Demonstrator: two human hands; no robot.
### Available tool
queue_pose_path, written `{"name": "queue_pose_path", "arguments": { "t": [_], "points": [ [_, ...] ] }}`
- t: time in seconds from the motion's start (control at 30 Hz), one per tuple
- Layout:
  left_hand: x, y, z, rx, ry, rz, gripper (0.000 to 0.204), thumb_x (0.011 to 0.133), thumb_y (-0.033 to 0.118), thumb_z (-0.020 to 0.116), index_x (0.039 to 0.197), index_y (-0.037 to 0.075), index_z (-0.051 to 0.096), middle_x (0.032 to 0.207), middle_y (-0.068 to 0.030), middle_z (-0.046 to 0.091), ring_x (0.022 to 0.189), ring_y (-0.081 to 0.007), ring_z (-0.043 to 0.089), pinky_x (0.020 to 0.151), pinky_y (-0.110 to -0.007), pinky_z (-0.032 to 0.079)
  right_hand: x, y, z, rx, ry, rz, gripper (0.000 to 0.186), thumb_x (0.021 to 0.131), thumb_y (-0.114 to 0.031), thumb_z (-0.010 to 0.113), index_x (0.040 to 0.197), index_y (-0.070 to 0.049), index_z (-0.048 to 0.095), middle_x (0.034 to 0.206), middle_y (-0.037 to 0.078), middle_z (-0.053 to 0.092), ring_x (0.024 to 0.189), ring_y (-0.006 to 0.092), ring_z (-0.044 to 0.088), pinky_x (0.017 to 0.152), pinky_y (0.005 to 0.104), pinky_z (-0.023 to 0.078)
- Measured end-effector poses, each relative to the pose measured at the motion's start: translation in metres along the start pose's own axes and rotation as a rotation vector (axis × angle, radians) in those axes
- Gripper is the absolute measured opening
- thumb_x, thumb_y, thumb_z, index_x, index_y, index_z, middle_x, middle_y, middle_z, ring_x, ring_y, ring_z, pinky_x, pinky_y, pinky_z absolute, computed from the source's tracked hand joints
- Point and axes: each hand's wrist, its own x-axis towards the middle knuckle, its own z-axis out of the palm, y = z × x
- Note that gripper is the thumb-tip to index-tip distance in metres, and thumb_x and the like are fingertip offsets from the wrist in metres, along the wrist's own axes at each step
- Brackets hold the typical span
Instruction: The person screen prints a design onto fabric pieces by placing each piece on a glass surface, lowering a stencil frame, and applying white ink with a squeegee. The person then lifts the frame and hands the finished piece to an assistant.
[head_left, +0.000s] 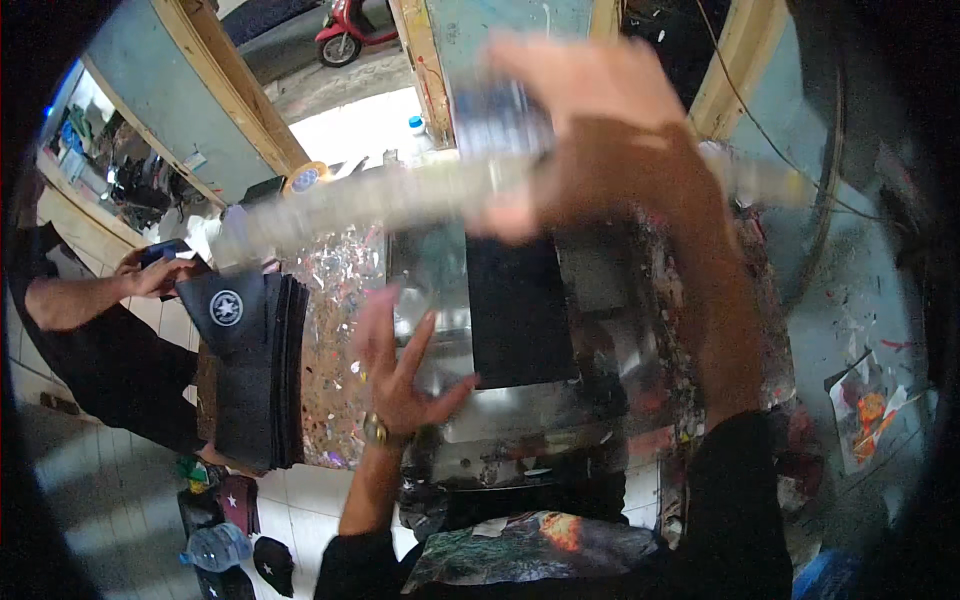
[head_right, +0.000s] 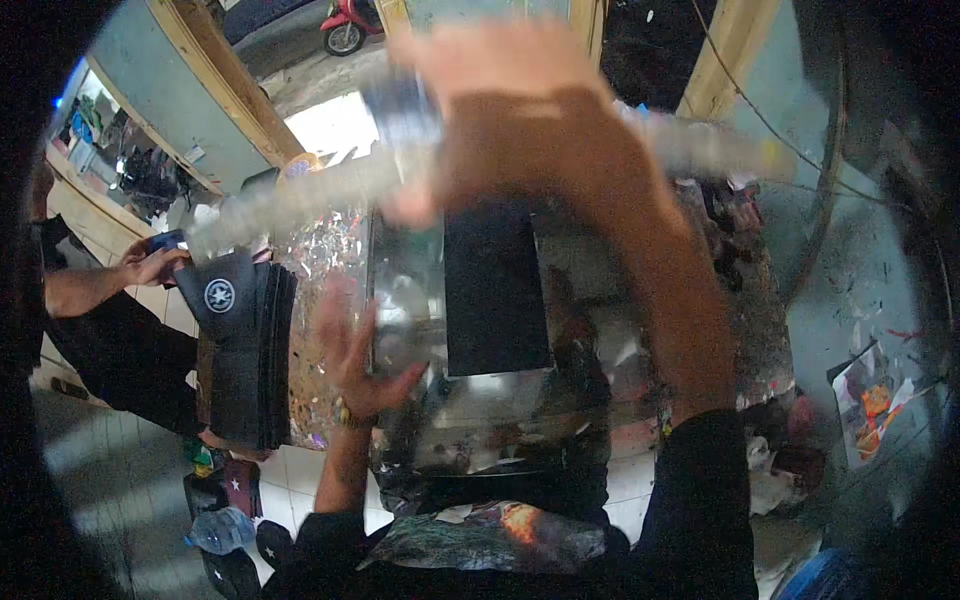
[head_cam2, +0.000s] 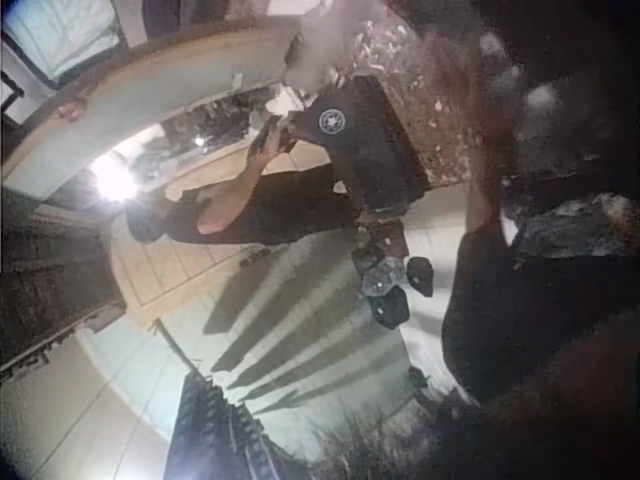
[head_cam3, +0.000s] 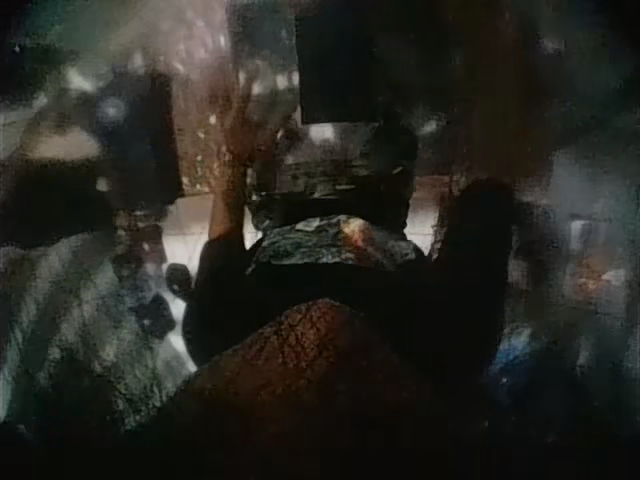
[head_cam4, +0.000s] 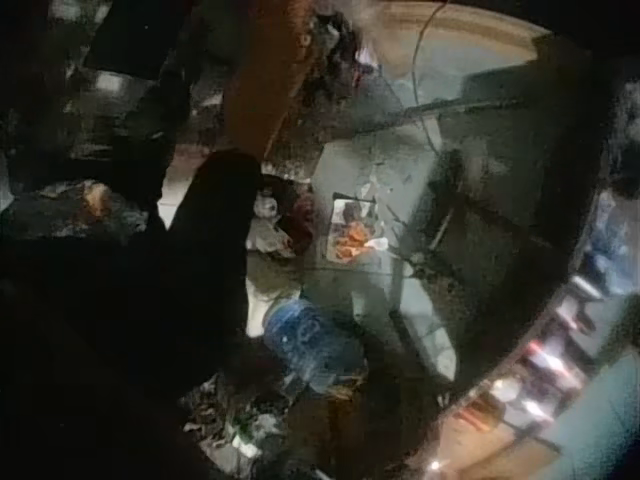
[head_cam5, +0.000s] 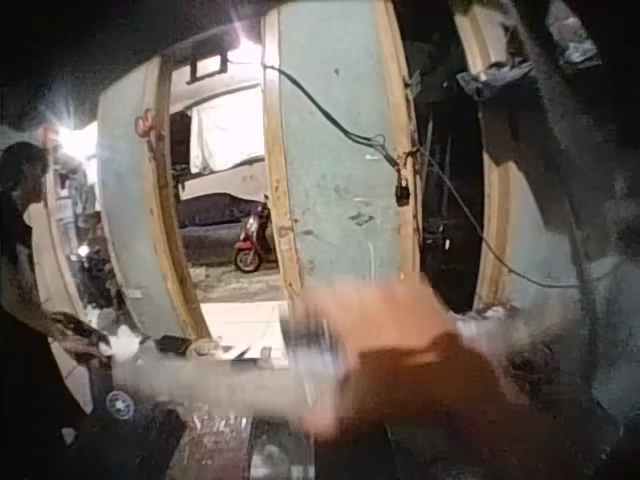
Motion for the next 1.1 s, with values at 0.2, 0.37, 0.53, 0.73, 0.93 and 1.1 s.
{"name": "queue_pose_path", "arguments": {
  "t": [0.2,0.37,0.53,0.73,0.93,1.1],
  "points": [
    [-0.026,0.028,-0.048,-0.036,-0.366,-0.234,0.085,0.077,0.04,0.089,0.144,0.001,0.054,0.096,-0.0115,0.067,0.088,-0.0279,0.064,0.086,-0.044,0.048,-0.179,-0.102,0.079,-0.079,-0.102,0.013,0.065,0.07,-0.053,0.084,0.113,-0.009,0.063,0.089,0.009,0.058,0.083,0.0287,0.061,0.072,0.0431,0.048],
    [-0.114,0.018,0.008,-0.164,-0.305,-0.26,0.07,0.075,0.031,0.091,0.129,0.002,0.059,0.089,-0.0087,0.063,0.083,-0.0283,0.062,0.081,-0.042,0.048,-0.199,-0.092,0.155,0.06,-0.295,0.165,0.042,0.083,-0.04,0.079,0.105,-0.01,0.061,0.09,0.009,0.06,0.09,0.0285,0.064,0.074,0.043,0.052],
    [-0.122,0.017,0.017,-0.129,-0.27,-0.261,0.063,0.072,0.03,0.092,0.119,0.003,0.06,0.086,-0.0091,0.061,0.083,-0.0287,0.06,0.077,-0.041,0.046,-0.185,-0.084,0.128,0.206,-0.477,0.252,0.041,0.074,-0.024,0.082,0.106,-0.009,0.062,0.096,0.011,0.064,0.097,0.0311,0.067,0.079,0.045,0.054],
    [-0.121,0.018,0.013,-0.149,-0.266,-0.304,0.063,0.065,0.026,0.096,0.114,0.006,0.062,0.094,-0.0097,0.065,0.086,-0.0293,0.062,0.079,-0.042,0.047,-0.196,-0.089,0.154,0.13,-0.347,0.203,0.035,0.076,-0.022,0.08,0.105,-0.011,0.064,0.096,0.01,0.065,0.097,0.0294,0.068,0.08,0.0457,0.055],
    [-0.125,0.017,0.023,-0.172,-0.275,-0.291,0.058,0.068,0.028,0.094,0.111,0.005,0.062,0.088,-0.0087,0.063,0.081,-0.0289,0.06,0.077,-0.041,0.046,-0.139,-0.004,0.22,0.097,-0.297,0.213,0.034,0.077,-0.028,0.083,0.101,-0.01,0.066,0.095,0.012,0.068,0.094,0.0356,0.069,0.078,0.0487,0.055],
    [-0.141,0.012,0.03,-0.178,-0.305,-0.295,0.055,0.071,0.031,0.091,0.109,0.003,0.063,0.091,-0.011,0.064,0.086,-0.0316,0.061,0.08,-0.041,0.047,-0.117,0.016,0.221,0.186,-0.428,0.226,0.035,0.082,-0.034,0.081,0.098,-0.009,0.063,0.092,0.011,0.066,0.096,0.0352,0.067,0.081,0.049,0.053]
  ]
}}
